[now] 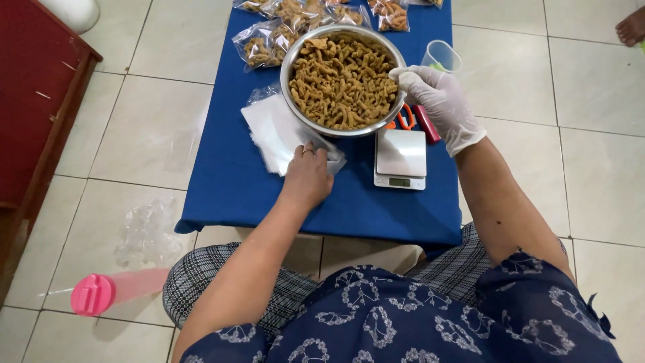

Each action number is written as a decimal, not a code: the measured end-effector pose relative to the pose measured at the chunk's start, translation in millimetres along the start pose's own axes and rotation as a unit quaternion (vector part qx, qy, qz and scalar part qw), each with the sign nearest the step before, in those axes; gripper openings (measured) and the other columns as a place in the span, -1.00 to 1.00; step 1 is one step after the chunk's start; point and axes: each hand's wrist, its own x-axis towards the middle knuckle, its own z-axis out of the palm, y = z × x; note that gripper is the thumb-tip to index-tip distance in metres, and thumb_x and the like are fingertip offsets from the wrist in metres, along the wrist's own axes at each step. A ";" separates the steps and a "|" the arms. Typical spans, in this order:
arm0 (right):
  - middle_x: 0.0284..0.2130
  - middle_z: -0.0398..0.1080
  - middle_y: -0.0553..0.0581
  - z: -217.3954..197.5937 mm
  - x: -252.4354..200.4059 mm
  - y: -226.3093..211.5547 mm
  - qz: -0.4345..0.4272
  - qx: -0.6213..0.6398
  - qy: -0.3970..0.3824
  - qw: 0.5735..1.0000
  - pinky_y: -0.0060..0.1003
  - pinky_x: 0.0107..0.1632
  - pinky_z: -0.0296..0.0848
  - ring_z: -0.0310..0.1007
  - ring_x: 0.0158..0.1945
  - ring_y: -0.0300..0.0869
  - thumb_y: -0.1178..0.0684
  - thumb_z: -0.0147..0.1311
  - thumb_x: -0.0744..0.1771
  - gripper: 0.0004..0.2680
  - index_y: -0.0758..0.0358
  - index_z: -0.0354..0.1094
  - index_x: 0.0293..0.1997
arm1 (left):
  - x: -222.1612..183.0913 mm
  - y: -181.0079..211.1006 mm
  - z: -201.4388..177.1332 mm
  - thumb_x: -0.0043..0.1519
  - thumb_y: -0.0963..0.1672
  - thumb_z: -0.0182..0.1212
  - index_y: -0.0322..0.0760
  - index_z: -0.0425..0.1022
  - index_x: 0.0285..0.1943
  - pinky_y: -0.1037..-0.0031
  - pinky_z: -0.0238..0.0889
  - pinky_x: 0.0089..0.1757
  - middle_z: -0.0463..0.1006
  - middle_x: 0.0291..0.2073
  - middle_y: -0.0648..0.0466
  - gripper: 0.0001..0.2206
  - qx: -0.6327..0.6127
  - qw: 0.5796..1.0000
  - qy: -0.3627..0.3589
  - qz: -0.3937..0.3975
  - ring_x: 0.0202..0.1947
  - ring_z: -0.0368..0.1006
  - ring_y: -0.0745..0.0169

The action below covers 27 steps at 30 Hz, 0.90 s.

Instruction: Manually filling small plastic bags with snacks from a large bowl and sealing them using a hand-held sealer.

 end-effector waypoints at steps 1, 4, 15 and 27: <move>-0.12 0.56 0.00 -0.8 0.0 0.3 0.001 0.000 0.001 1.000 -0.49 -0.03 0.60 0.53 -0.14 -0.39 -0.04 0.21 0.37 -0.82 0.06 0.51 0.06 | 1.3 -2.4 0.8 0.15 -0.06 0.31 -0.47 0.47 0.03 0.06 0.40 0.05 0.47 0.05 -0.45 -0.61 0.000 1.000 -0.001 0.001 0.17 0.37 -0.41; -0.09 0.55 0.05 -2.8 1.0 6.8 0.004 -0.012 -0.012 1.000 -0.44 0.00 0.58 0.52 -0.09 -0.34 -0.05 0.20 0.37 -0.80 0.09 0.50 0.08 | 4.0 -11.6 6.4 0.16 -0.17 0.19 -0.48 0.53 -0.05 0.09 0.40 0.06 0.49 0.04 -0.47 -0.75 -0.048 0.999 0.003 0.019 0.13 0.42 -0.45; -0.10 0.54 0.11 9.0 -0.2 13.7 0.005 -0.014 -0.049 0.999 -0.34 0.06 0.52 0.50 -0.05 -0.22 -0.03 0.20 0.39 -0.84 0.05 0.53 0.07 | 14.9 -33.2 -5.4 0.17 -0.15 0.27 -0.36 0.64 -0.20 0.10 0.47 -0.12 0.61 -0.29 -0.18 -0.86 -0.185 0.980 0.046 -0.058 -0.15 0.58 -0.24; 0.05 0.49 0.21 20.4 -33.5 -30.5 -0.015 -0.027 -0.140 0.990 -0.22 0.22 0.39 0.41 0.16 -0.12 0.00 0.15 0.39 -0.77 0.13 0.48 0.16 | -14.2 0.8 -95.0 0.24 -0.10 0.25 -0.27 0.67 -0.35 0.14 0.44 -0.15 0.66 -0.40 -0.14 -0.82 -0.321 0.944 0.066 0.026 -0.24 0.59 -0.23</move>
